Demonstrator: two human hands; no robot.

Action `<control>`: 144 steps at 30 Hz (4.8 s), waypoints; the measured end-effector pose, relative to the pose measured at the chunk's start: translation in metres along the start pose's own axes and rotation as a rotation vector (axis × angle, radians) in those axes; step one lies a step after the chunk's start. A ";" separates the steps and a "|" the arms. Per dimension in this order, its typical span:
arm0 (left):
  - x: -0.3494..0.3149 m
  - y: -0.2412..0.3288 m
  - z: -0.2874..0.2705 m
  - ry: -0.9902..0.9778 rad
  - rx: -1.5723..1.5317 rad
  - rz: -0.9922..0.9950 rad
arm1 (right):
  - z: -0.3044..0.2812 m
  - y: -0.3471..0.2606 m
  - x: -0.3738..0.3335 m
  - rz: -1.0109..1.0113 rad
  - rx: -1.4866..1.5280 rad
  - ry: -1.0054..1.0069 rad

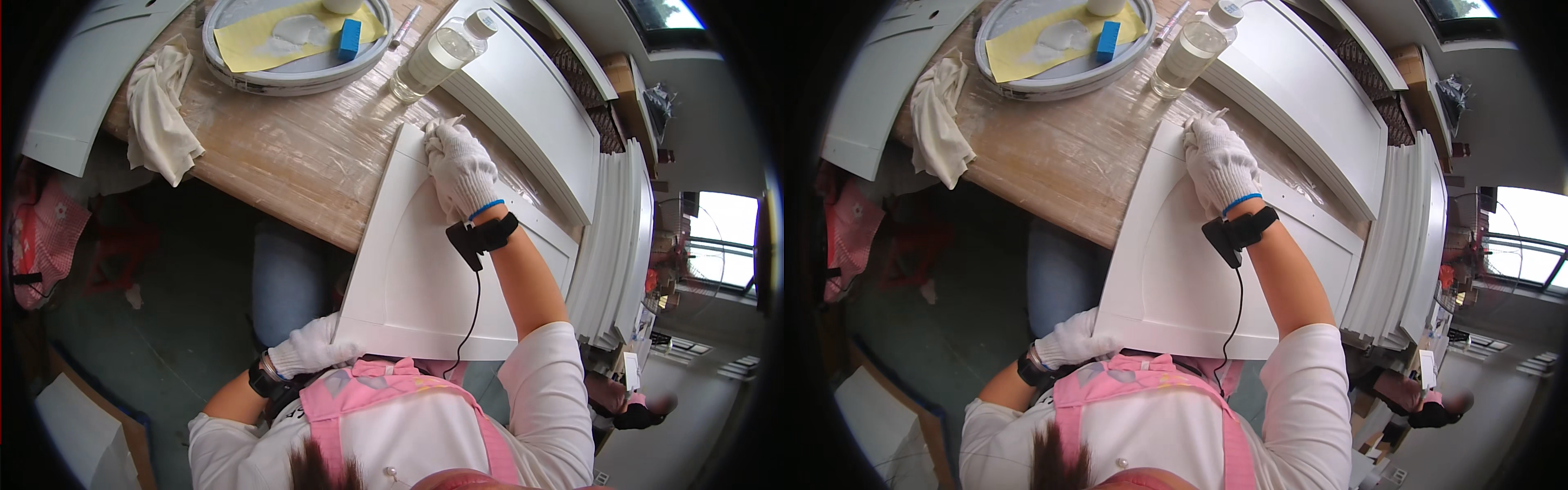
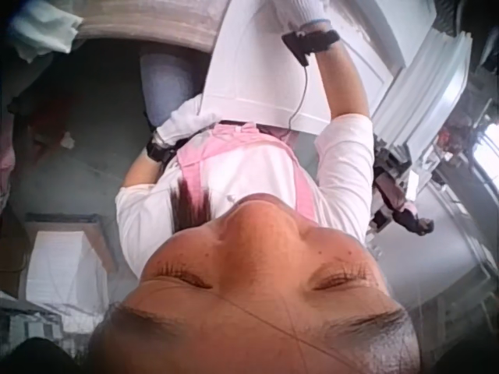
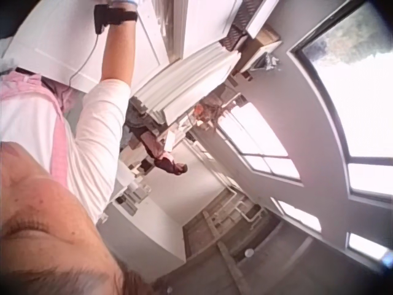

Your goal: Cleaning and inspecting white cabinet doors using a cloth and a small scraper tool.

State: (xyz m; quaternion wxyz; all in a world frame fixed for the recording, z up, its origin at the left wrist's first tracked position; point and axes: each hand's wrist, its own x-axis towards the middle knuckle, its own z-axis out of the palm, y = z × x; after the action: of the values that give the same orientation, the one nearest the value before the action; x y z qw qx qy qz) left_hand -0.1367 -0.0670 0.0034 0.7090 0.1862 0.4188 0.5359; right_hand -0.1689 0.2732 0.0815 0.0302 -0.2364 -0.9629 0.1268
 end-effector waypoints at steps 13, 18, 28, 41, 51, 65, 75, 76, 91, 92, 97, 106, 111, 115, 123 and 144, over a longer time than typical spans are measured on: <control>-0.001 0.011 0.002 0.076 0.074 0.029 | 0.006 -0.038 -0.006 -0.299 0.069 -0.115; 0.000 0.008 0.003 0.011 -0.050 0.069 | 0.004 -0.033 0.019 -0.069 0.036 -0.078; 0.002 0.008 0.002 0.015 -0.114 0.003 | 0.012 -0.016 0.005 -0.100 0.185 0.020; 0.000 0.009 0.012 0.112 -0.080 0.101 | 0.008 -0.006 0.001 -0.098 -0.258 0.088; -0.002 0.007 0.003 0.135 -0.048 0.058 | 0.023 -0.069 -0.097 -0.514 -0.029 -0.132; 0.000 0.011 0.007 0.189 -0.010 -0.066 | 0.014 -0.058 -0.113 -0.460 -0.079 -0.229; 0.005 0.010 0.011 0.305 0.267 0.126 | 0.027 -0.079 -0.163 -0.686 0.129 -0.372; 0.006 0.011 0.010 0.305 0.273 0.130 | 0.025 -0.066 -0.156 -0.616 0.163 -0.296; 0.003 0.028 0.014 0.289 0.168 -0.072 | 0.024 -0.077 -0.129 -0.481 0.194 -0.317; 0.004 0.030 0.016 0.275 0.161 -0.073 | 0.030 -0.064 -0.102 -0.435 0.124 -0.083; 0.008 0.036 0.019 0.260 0.167 -0.064 | 0.035 -0.008 0.016 -0.181 -0.008 0.255; 0.004 0.034 0.018 0.271 0.222 -0.077 | 0.012 -0.071 -0.097 -0.542 0.247 -0.288; 0.005 0.032 0.023 0.240 0.116 -0.057 | 0.001 -0.007 0.021 -0.004 0.047 -0.144; 0.007 0.030 0.026 0.311 0.139 -0.039 | -0.007 0.054 0.001 0.280 0.082 -0.086; 0.008 0.030 0.027 0.286 0.108 0.058 | -0.032 0.201 -0.091 0.852 -0.106 0.135; 0.006 0.035 0.018 0.176 0.111 -0.090 | -0.016 0.017 0.040 0.282 -0.104 -0.208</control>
State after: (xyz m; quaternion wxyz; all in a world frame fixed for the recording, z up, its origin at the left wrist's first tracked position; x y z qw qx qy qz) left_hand -0.1431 -0.0462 0.0363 0.6816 0.1584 0.5164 0.4937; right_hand -0.1944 0.3099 0.0928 -0.0998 -0.3558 -0.9234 0.1035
